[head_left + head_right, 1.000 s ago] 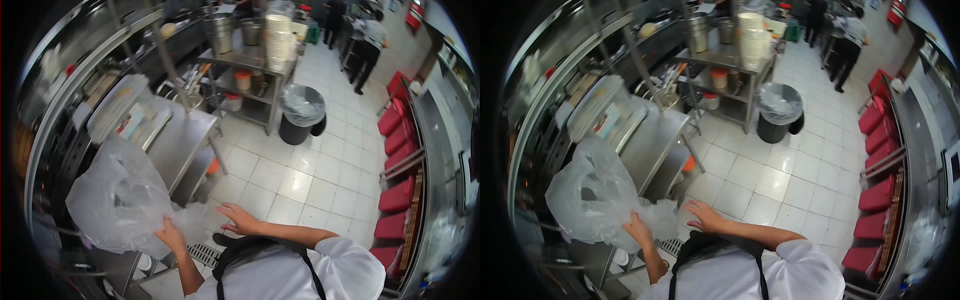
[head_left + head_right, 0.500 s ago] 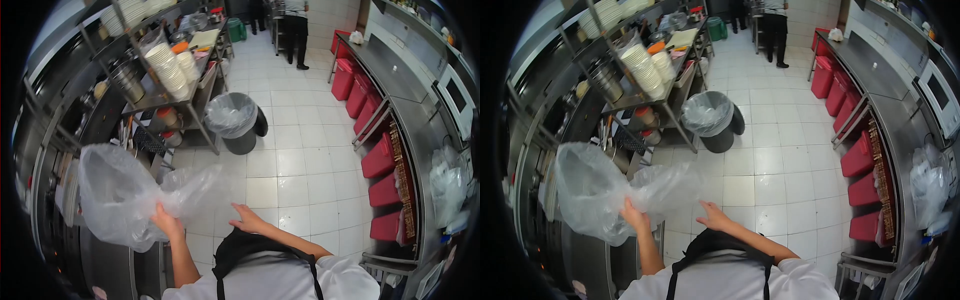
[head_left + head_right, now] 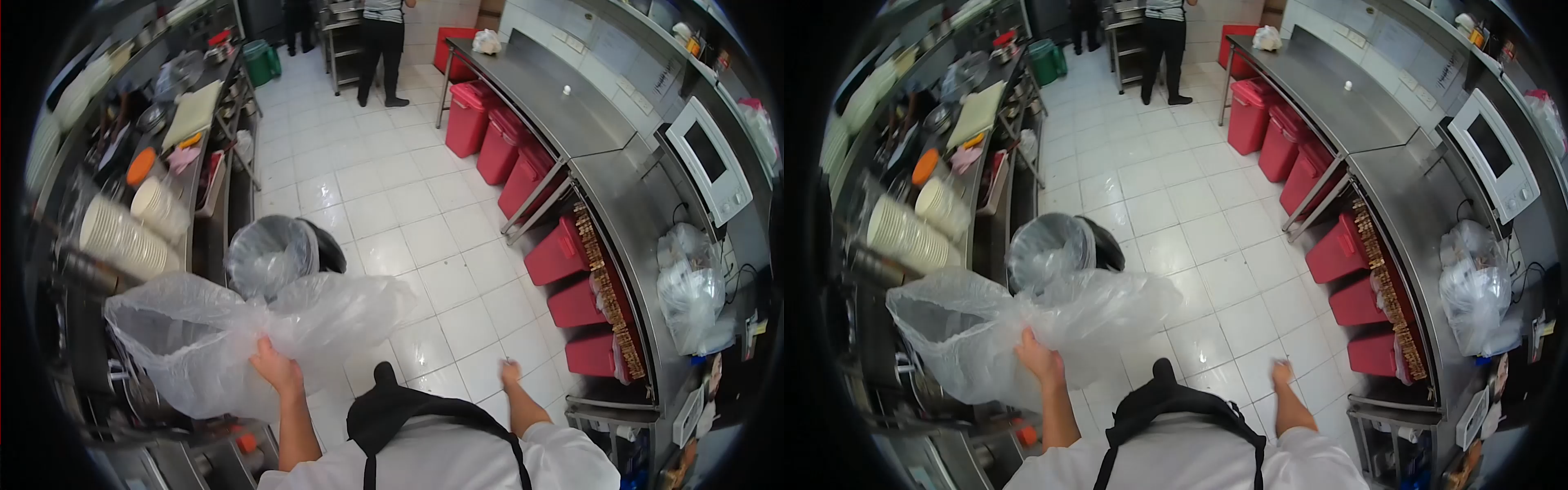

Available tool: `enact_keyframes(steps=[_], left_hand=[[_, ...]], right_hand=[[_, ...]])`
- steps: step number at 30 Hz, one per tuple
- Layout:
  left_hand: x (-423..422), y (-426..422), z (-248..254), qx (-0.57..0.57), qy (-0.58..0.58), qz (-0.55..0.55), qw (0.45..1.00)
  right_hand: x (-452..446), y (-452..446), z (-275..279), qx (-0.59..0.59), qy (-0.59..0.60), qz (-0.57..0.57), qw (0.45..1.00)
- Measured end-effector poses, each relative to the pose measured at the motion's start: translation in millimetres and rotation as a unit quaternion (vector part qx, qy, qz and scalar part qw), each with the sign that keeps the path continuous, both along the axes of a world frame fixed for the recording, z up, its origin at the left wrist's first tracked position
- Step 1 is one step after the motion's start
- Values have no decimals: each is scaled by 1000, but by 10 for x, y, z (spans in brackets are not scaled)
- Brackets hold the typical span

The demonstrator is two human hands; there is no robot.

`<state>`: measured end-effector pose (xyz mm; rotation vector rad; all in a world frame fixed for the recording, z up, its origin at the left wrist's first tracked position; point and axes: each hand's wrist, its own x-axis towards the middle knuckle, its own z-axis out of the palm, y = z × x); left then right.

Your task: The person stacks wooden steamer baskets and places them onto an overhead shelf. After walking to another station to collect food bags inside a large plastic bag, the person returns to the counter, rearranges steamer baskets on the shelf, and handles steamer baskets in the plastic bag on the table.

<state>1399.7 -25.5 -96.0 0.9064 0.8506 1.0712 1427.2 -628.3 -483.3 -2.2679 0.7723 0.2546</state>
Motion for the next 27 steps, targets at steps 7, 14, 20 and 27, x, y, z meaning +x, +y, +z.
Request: enact_keyframes(steps=[7,14,20,27], left_hand=[[2163,219,524,36,18,-61,997],[3799,851,387,149,83,39,985],[5035,1160,848,93,64,30,993],[6867,1657,644,80,37,16,996]], right_hand=[[-1244,-816,1253,-177,280,-121,936],[114,434,510,-11,482,235,844],[3930,998,-34,-26,201,234,951],[8482,2104,2058,243,-162,97,952]])
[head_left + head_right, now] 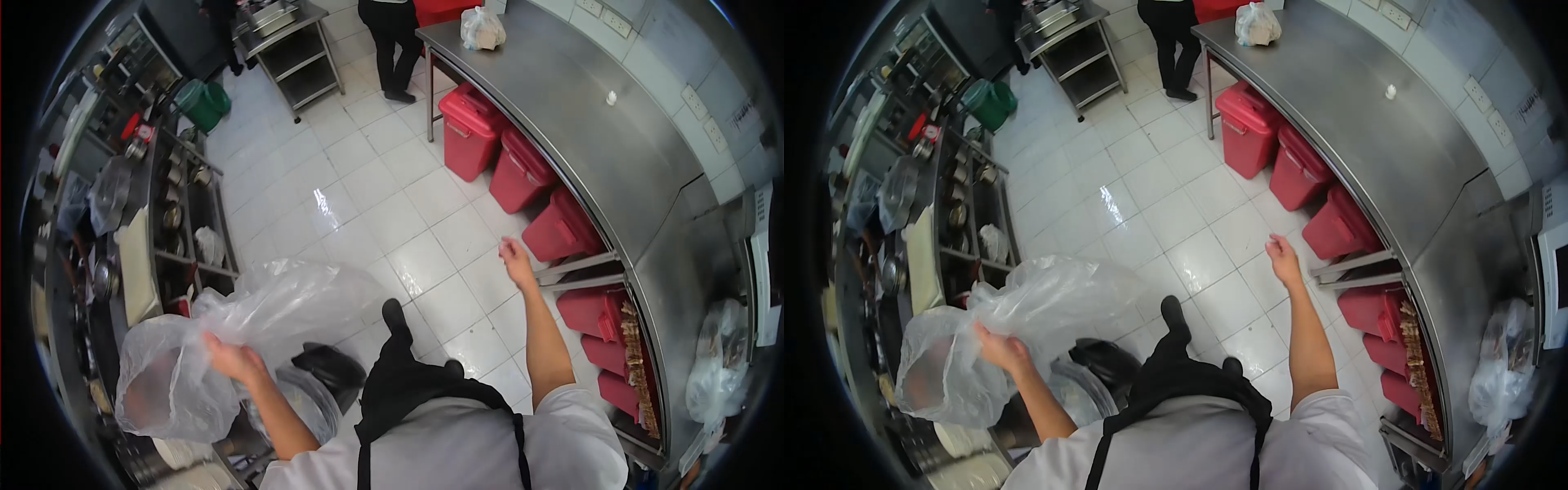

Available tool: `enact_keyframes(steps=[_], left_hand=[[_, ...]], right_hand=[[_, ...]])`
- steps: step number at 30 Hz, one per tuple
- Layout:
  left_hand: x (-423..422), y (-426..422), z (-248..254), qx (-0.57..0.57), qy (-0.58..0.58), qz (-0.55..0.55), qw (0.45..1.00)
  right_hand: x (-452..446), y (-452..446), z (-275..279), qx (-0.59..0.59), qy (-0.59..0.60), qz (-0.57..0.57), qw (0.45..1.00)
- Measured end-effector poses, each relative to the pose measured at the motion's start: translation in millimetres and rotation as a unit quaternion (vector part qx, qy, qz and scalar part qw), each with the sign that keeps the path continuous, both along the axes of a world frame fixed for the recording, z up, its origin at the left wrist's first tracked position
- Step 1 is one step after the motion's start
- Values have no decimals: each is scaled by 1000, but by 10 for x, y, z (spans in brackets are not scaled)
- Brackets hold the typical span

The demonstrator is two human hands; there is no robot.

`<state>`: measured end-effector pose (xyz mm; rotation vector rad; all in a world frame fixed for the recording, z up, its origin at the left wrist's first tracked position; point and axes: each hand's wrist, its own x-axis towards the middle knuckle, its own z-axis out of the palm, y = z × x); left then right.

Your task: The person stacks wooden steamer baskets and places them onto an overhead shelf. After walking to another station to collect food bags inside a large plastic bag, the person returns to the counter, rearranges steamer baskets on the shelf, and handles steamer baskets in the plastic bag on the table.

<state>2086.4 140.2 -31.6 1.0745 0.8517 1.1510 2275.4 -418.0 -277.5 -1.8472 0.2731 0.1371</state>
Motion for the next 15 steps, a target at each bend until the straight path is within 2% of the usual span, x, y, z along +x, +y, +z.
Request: enact_keyframes(steps=[3,4,5,6,7,8,9,10,11,13,15], left_hand=[[917,529,-566,-58,55,13,997],[1184,591,-580,-77,48,7,996],[1536,600,-556,-94,38,0,995],[1871,610,-516,-108,27,-7,994],[2143,632,-452,-109,12,-18,994],[2407,654,-360,-108,-2,-28,994],[2658,695,-275,-104,-14,-40,994],[2909,737,-204,-95,-22,-41,994],[3161,763,-145,-86,-31,-44,995],[3612,852,-147,-80,-42,-58,994],[4026,1039,-224,-86,-52,-78,992]], right_hand=[[368,-153,153,-89,-55,-35,994],[242,-259,205,-197,-13,-54,979],[32,-575,-177,-291,15,-54,955],[-359,-796,-465,-323,0,-56,945],[-960,-1079,-773,-490,-18,76,868],[-1525,-1333,-1042,-636,-71,180,747],[-1853,-1146,-774,-587,234,237,738],[-2678,-1205,-1400,-565,338,185,730],[-2755,-1073,-1048,-432,480,119,754],[-2407,-555,-682,-350,553,55,754],[-1960,-162,-723,-307,576,58,755]])
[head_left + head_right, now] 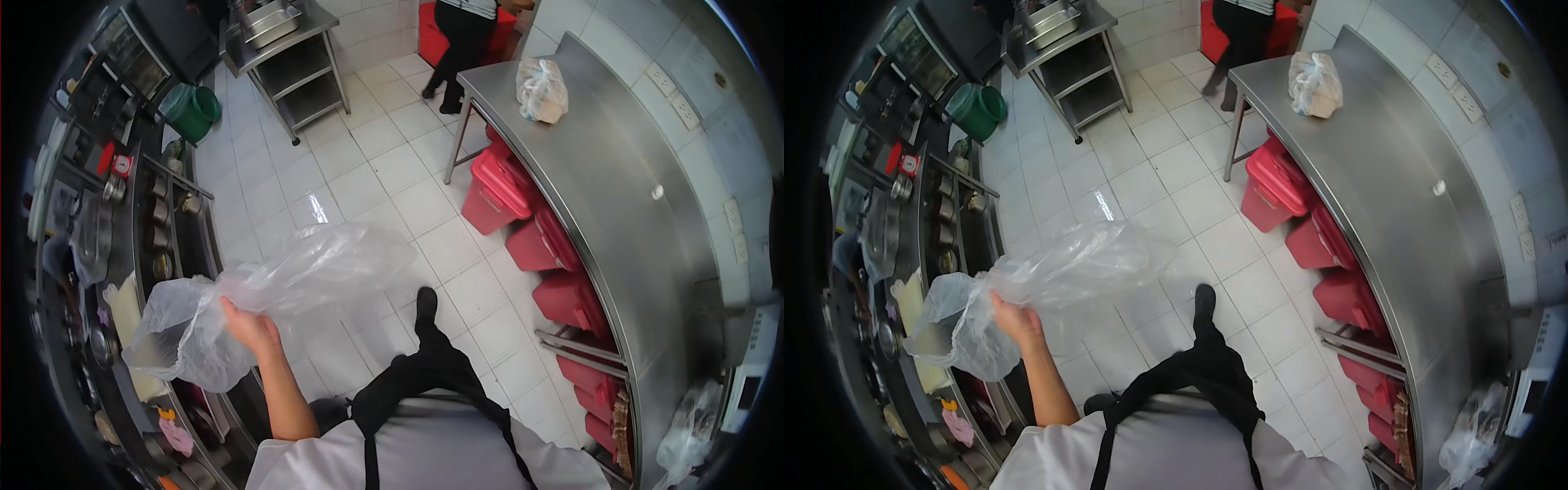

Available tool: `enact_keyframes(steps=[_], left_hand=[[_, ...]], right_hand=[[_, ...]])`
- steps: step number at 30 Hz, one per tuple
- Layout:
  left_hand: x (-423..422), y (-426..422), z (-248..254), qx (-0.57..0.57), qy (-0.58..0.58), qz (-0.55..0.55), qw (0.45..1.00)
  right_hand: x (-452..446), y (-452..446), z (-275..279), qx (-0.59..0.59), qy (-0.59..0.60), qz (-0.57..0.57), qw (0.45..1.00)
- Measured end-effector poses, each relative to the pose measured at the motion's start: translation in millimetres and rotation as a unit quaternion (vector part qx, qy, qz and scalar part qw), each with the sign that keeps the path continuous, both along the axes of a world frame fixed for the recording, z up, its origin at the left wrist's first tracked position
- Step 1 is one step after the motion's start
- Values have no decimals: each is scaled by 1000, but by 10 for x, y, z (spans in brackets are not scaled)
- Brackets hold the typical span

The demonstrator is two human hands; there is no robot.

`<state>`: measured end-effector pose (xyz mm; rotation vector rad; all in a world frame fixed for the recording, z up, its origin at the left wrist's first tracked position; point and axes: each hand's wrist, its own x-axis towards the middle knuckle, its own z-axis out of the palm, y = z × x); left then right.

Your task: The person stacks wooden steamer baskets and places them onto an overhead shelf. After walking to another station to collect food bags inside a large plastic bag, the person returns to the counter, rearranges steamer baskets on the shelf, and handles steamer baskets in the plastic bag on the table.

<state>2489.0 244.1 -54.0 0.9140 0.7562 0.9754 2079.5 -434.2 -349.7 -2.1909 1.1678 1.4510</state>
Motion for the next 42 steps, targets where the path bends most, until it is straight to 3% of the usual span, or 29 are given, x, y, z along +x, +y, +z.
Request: enact_keyframes(steps=[6,10,12,13,14,15,17,20,22,24,30,35,37,39,42], left_hand=[[1202,216,155,26,21,63,997],[2029,358,460,76,29,49,995],[2441,502,423,136,18,36,990],[2648,524,380,136,24,29,990],[2858,550,335,136,32,22,990],[3080,587,289,139,42,16,989],[3739,595,212,28,39,28,998],[4737,855,-324,-162,34,-56,985],[5449,904,-656,-271,49,-102,956],[6183,754,-808,-348,86,-106,928],[8006,253,-694,-308,84,-200,926],[9330,25,-589,-256,62,-280,923],[9842,-11,-623,-243,41,-317,916],[10232,-190,-436,-268,61,-315,908],[10698,-404,-242,-282,46,-363,887]], right_hand=[[2088,874,-704,137,-24,94,986],[4937,1207,-873,173,-251,152,940],[6749,1497,-224,277,-390,132,868],[7476,1746,468,340,-417,76,840],[8160,1896,728,372,-516,176,751],[8676,2132,1232,423,-544,141,711],[9450,2608,2376,402,-616,141,663],[10178,2909,2844,320,-698,179,615],[10566,2976,2763,231,-764,212,564],[10626,2918,2559,148,-762,239,584],[10150,3007,2388,30,-747,140,650],[10607,3010,2479,-71,-758,30,648],[11122,2701,2564,-75,-768,90,629],[11724,2350,2631,-6,-732,138,667],[12767,2029,2488,96,-541,218,807]])
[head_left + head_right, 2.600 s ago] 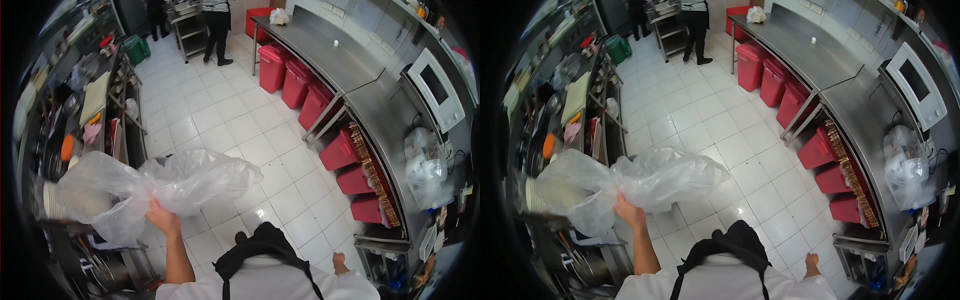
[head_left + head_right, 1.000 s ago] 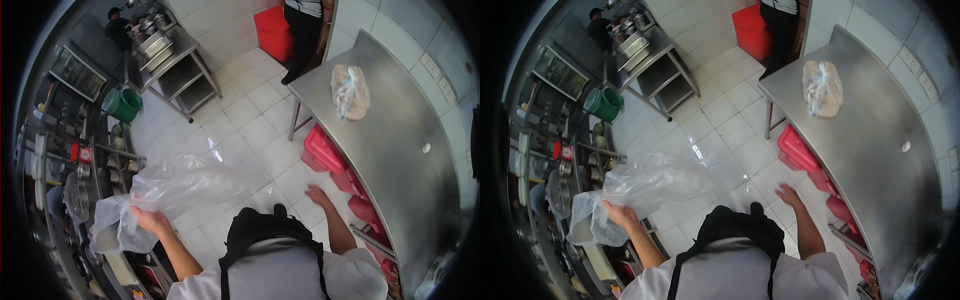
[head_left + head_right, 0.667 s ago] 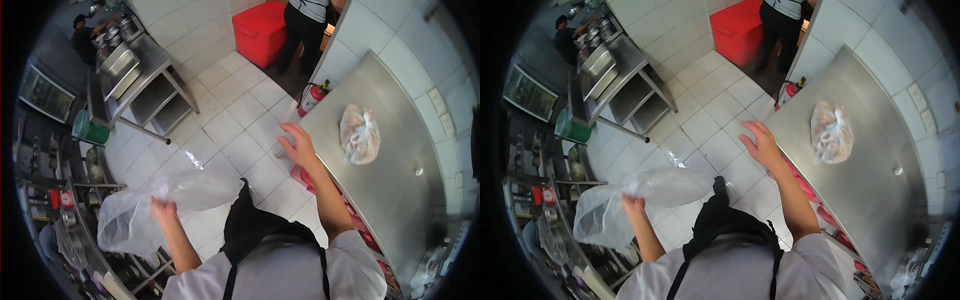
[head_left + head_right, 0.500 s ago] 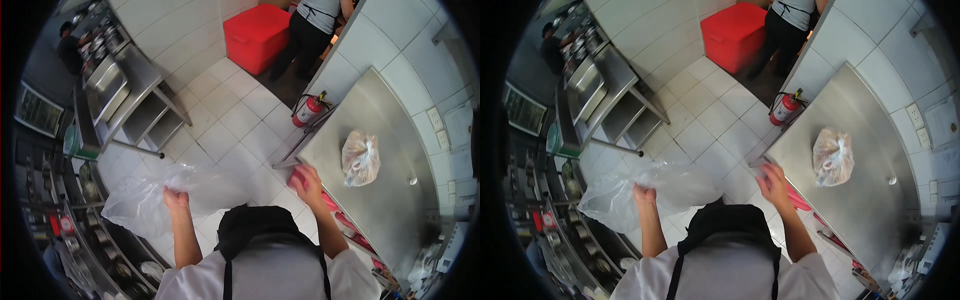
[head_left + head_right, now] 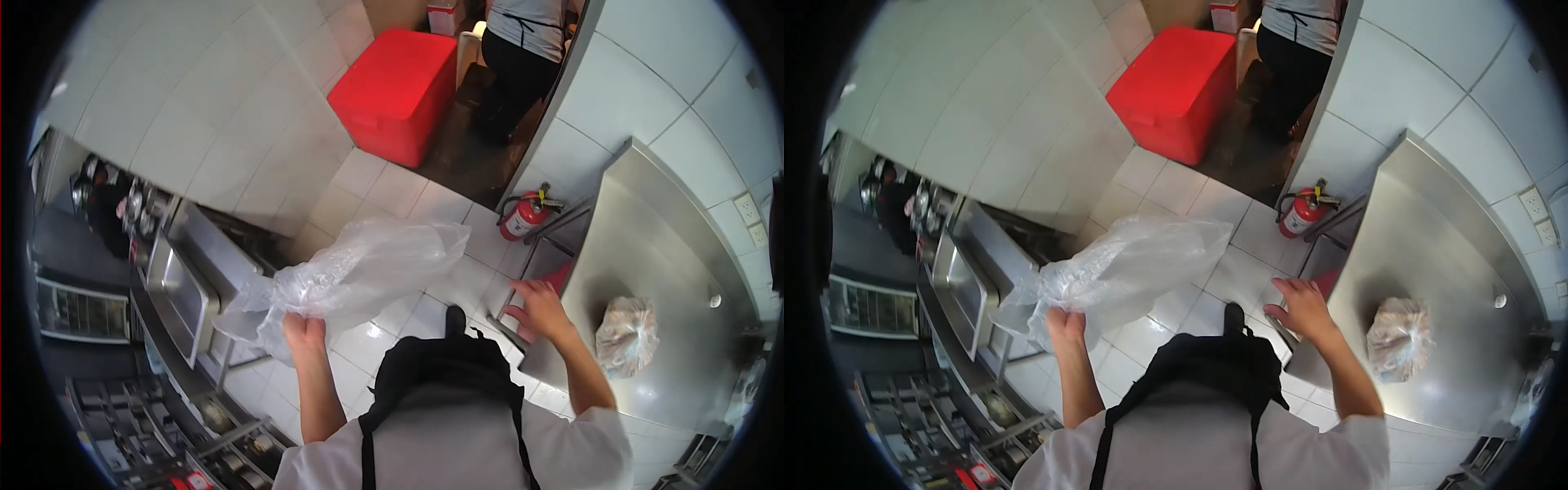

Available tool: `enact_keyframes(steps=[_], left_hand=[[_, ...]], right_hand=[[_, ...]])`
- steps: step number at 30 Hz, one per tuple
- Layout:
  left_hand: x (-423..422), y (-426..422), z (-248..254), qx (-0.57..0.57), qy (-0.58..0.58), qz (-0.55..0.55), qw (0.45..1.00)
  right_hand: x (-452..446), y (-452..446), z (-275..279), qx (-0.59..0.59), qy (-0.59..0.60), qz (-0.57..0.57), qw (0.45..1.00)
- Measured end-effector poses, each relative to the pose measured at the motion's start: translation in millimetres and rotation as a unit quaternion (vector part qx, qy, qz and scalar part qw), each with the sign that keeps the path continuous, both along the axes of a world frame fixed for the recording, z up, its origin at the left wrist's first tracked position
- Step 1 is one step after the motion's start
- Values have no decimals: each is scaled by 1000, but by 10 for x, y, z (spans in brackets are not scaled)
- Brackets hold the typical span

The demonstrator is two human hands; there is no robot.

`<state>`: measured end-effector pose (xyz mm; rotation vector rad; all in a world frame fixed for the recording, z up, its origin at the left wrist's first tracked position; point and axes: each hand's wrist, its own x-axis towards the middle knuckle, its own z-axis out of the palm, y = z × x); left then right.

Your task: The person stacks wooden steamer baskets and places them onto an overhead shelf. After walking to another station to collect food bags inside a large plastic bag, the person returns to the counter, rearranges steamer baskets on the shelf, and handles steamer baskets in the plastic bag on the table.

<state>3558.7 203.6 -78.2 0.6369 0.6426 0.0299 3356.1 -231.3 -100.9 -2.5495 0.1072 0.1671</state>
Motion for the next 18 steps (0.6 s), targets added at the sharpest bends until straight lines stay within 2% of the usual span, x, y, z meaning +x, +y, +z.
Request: enact_keyframes(steps=[1,3,5,7,9,10,11,12,13,14,16,17,18], left_hand=[[151,-56,5,-15,-13,-23,1000],[490,-201,-81,5,-5,-66,998],[860,-430,-103,19,-2,-117,993],[1313,-603,-551,160,-7,-157,975],[1669,-735,-742,278,5,-276,920],[1921,-908,-761,318,5,-363,876],[2148,-1066,-759,357,4,-444,821],[2390,-1227,-745,501,-95,-551,661],[2627,-1389,-725,614,-187,-619,453],[2808,-1540,-707,685,-269,-643,212],[3078,-1922,-673,564,-383,-645,346],[3112,-2180,-591,580,-495,-547,345],[3208,-2457,-426,580,-542,-519,317]], right_hand=[[317,-88,-103,-18,95,31,995],[1009,-83,-528,-46,108,54,992],[1720,121,-678,-52,38,96,993],[2397,403,-797,80,-2,109,991],[2895,724,-572,141,-46,90,985],[3182,730,-402,159,-75,86,981],[3384,739,-279,115,-86,87,986],[3532,764,-185,74,-96,86,989],[3655,751,-138,37,-105,83,990],[3764,661,-134,4,-132,94,987],[3991,450,-30,-61,-140,91,984],[4099,330,33,-95,-145,88,981],[4184,221,87,-121,-157,72,978]])
